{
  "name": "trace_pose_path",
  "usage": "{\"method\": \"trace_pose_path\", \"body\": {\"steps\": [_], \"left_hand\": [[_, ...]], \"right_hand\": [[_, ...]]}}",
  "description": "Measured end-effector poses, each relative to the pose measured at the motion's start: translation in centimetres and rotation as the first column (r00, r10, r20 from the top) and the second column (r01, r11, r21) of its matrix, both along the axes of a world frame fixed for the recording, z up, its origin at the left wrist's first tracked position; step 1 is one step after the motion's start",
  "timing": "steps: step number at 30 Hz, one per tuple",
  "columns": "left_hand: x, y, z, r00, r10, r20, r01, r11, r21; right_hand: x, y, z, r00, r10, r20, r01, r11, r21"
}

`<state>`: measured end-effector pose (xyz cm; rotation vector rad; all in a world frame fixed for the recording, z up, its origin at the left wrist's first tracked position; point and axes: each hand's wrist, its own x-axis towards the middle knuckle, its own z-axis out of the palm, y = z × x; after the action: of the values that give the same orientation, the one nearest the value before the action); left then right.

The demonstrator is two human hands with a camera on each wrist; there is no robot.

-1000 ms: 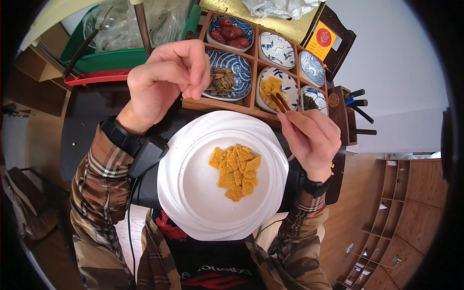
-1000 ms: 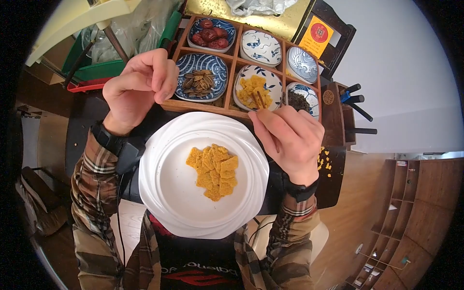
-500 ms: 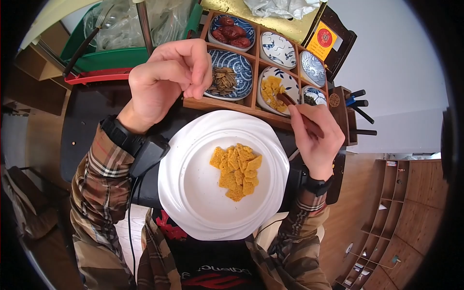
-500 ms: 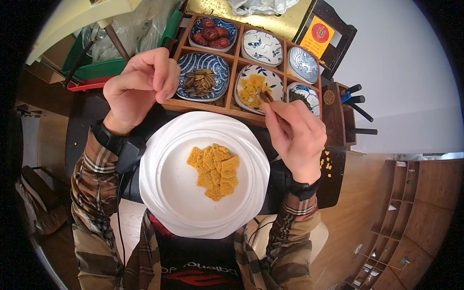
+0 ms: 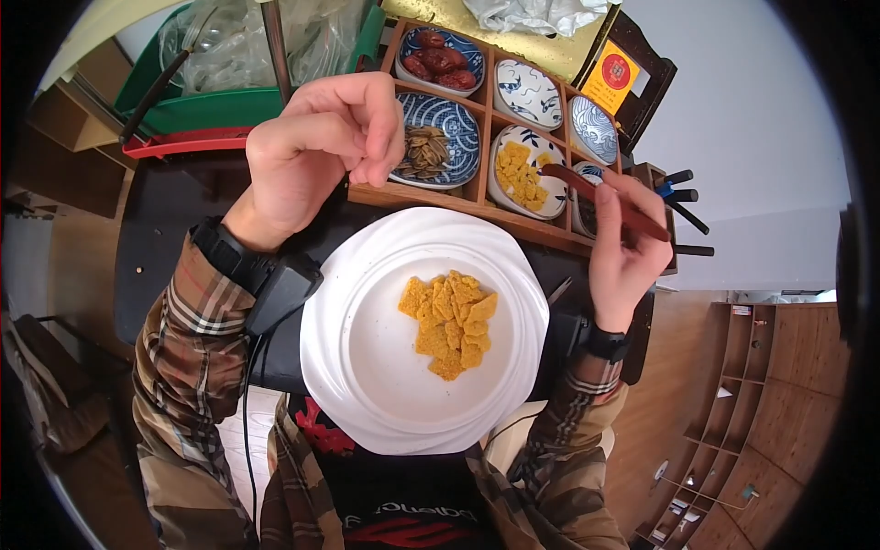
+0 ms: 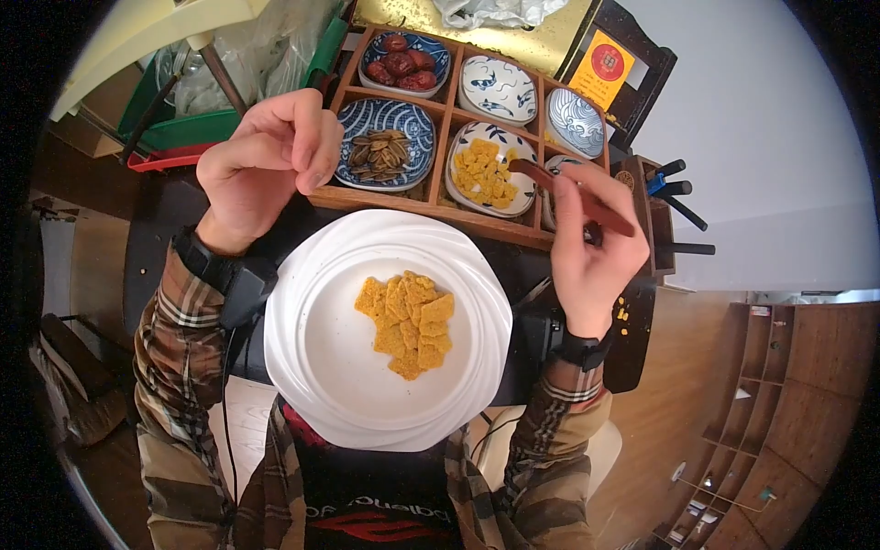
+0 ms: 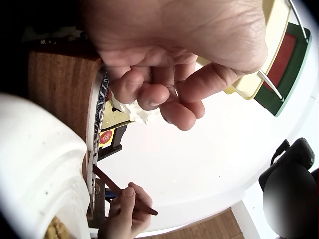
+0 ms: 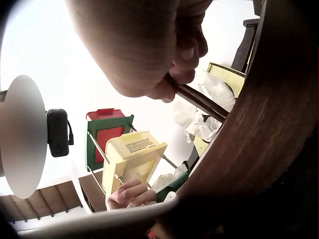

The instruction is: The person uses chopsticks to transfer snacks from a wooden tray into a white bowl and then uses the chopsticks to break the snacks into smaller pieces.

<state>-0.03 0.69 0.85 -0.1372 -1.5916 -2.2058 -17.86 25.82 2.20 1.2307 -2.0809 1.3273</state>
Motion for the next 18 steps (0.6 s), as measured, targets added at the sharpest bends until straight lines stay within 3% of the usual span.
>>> {"method": "trace_pose_path", "body": {"steps": [2,4,5,8,12,14,16,18], "left_hand": [[0.0,0.0,-0.1,1.0,-0.007,-0.007,0.007,1.0,-0.003],[0.1,-0.1,-0.2,1.0,-0.013,-0.014,0.013,1.0,-0.008],[0.1,-0.1,-0.2,1.0,-0.013,-0.02,0.013,1.0,0.01],[0.1,-0.4,-0.4,0.999,-0.018,-0.035,0.02,0.999,0.039],[0.3,-0.3,-0.4,0.999,-0.018,-0.037,0.019,0.999,0.027],[0.2,-0.3,-0.5,0.999,-0.023,-0.041,0.025,0.999,0.031],[0.1,-0.3,-0.5,0.999,-0.027,-0.044,0.028,0.999,0.034],[0.1,-0.3,-0.5,0.999,-0.025,-0.044,0.027,0.999,0.039]], "right_hand": [[-0.5,0.6,0.2,0.999,-0.035,0.006,0.035,0.999,0.008],[-0.6,0.7,0.4,0.95,-0.03,0.311,0.091,0.979,-0.182],[-0.8,0.8,0.5,0.951,-0.029,0.309,0.089,0.979,-0.183],[-1.4,1.8,0.6,0.733,0.402,0.549,-0.104,0.863,-0.494],[-0.4,2.0,0.9,0.574,0.538,0.617,-0.278,0.837,-0.471],[-0.2,2.4,0.9,0.549,0.5,0.67,-0.282,0.865,-0.415],[-0.2,2.4,0.5,0.49,0.56,0.668,-0.425,0.822,-0.378],[-0.2,2.5,0.7,0.482,0.517,0.708,-0.432,0.843,-0.321]]}}
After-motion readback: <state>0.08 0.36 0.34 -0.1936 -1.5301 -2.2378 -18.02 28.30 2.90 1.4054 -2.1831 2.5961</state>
